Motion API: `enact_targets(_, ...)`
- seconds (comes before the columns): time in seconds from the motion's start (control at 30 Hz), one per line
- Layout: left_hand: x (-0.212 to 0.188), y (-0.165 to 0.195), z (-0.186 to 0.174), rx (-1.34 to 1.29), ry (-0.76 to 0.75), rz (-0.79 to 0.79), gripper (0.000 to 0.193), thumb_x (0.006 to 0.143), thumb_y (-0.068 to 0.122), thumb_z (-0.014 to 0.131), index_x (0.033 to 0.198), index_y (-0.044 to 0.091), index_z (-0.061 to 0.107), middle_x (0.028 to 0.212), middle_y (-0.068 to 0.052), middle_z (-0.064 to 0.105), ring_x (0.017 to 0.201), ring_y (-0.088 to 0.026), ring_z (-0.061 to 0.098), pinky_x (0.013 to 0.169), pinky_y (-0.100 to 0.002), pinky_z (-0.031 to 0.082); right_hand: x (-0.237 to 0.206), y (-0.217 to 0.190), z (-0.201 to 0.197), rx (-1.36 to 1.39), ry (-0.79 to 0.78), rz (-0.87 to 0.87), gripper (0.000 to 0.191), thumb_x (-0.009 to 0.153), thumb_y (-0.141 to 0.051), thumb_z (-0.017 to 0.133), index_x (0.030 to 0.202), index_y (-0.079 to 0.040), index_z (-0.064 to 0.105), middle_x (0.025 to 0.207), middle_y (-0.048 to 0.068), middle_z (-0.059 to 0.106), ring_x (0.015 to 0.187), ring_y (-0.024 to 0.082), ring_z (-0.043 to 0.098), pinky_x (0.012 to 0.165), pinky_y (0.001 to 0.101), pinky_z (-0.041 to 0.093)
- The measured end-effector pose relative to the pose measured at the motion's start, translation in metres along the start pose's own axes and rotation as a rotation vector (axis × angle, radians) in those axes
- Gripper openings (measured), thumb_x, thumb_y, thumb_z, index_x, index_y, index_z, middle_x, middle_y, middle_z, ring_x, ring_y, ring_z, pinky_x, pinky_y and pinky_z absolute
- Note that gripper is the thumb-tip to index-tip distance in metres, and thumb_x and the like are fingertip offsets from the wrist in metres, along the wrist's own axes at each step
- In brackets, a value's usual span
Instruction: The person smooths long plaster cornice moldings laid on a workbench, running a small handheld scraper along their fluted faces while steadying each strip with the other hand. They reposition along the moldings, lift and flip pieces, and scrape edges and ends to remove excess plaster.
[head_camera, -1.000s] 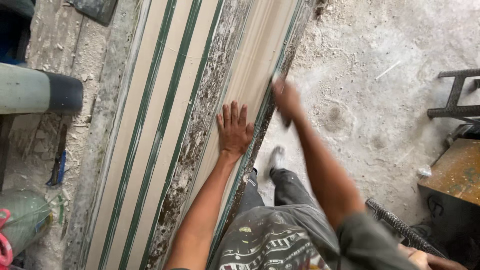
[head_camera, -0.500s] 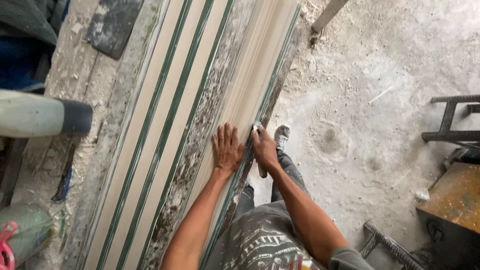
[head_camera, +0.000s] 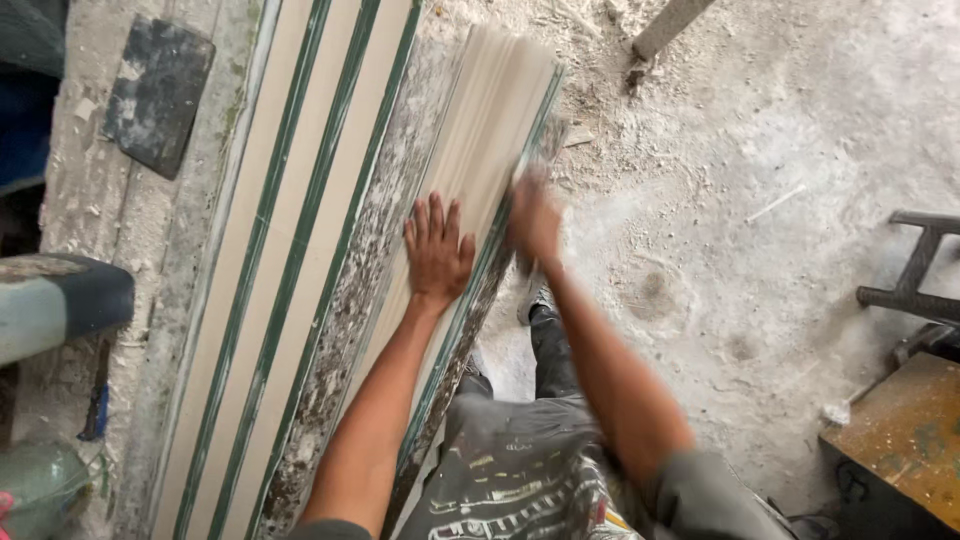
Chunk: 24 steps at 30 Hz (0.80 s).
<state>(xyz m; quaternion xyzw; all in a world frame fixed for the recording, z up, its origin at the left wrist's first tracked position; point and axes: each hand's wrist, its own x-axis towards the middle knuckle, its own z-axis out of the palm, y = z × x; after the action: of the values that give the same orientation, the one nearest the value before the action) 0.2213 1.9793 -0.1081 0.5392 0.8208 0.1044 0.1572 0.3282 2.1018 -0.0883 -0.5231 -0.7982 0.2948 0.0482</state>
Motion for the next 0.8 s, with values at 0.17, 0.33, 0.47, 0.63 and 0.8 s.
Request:
enact_targets(0.17,0.002,-0.002,0.008,0.031,0.109,0.045,0.066,0.106,0.048,0.037,0.163,0.014,0.035,0.172,-0.017,0.022,0.159,-0.043,0.017,0.126,-0.062,0.012,-0.08,-0.01,0.046,0.321,0.097,0.1,0.053,0.108,-0.033,0.054,0.155,-0.012,0.04,0.094,0.026,0.073,0.083,0.043,0.073,0.082,0.0638,0.051)
enact_targets(0.33,0.003,-0.006,0.019,0.012,0.157,0.044,0.064,0.107,0.046,0.041,0.164,0.017,0.035,0.172,-0.016,0.023,0.158,-0.043,0.022,0.125,-0.063,0.017,0.095,0.042,-0.023,0.08,-0.263,0.256,0.038,0.117,-0.037,0.039,0.127,-0.004,0.056,0.091,0.009,0.064,0.073,0.02,0.061,0.064,0.0388,0.059)
enact_targets(0.47,0.0,-0.009,0.02,0.024,0.192,0.051,0.063,0.107,0.046,0.042,0.163,0.018,0.037,0.172,-0.014,0.024,0.157,-0.042,0.024,0.124,-0.063,0.019,0.18,0.063,-0.088,0.561,-0.161,0.408,0.045,0.111,-0.041,0.047,0.116,-0.001,0.066,0.083,0.01,0.061,0.062,0.018,0.062,0.058,0.0404,0.058)
enact_targets(0.63,-0.004,-0.011,0.019,-0.003,0.133,0.04,0.062,0.108,0.047,0.04,0.162,0.017,0.039,0.172,-0.013,0.023,0.159,-0.041,0.022,0.126,-0.062,0.017,0.064,0.038,-0.028,0.177,0.055,0.212,0.062,0.104,-0.055,0.061,0.123,0.003,0.066,0.1,0.027,0.073,0.087,0.038,0.072,0.079,0.053,0.056)
enact_targets(0.8,-0.001,-0.015,0.02,-0.028,0.059,-0.004,0.062,0.107,0.049,0.035,0.161,0.019,0.039,0.172,-0.013,0.022,0.159,-0.038,0.016,0.126,-0.058,0.01,0.067,0.037,-0.014,0.194,-0.212,0.375,0.054,0.112,-0.049,0.045,0.103,-0.003,0.072,0.092,0.022,0.075,0.082,0.033,0.072,0.079,0.0501,0.059)
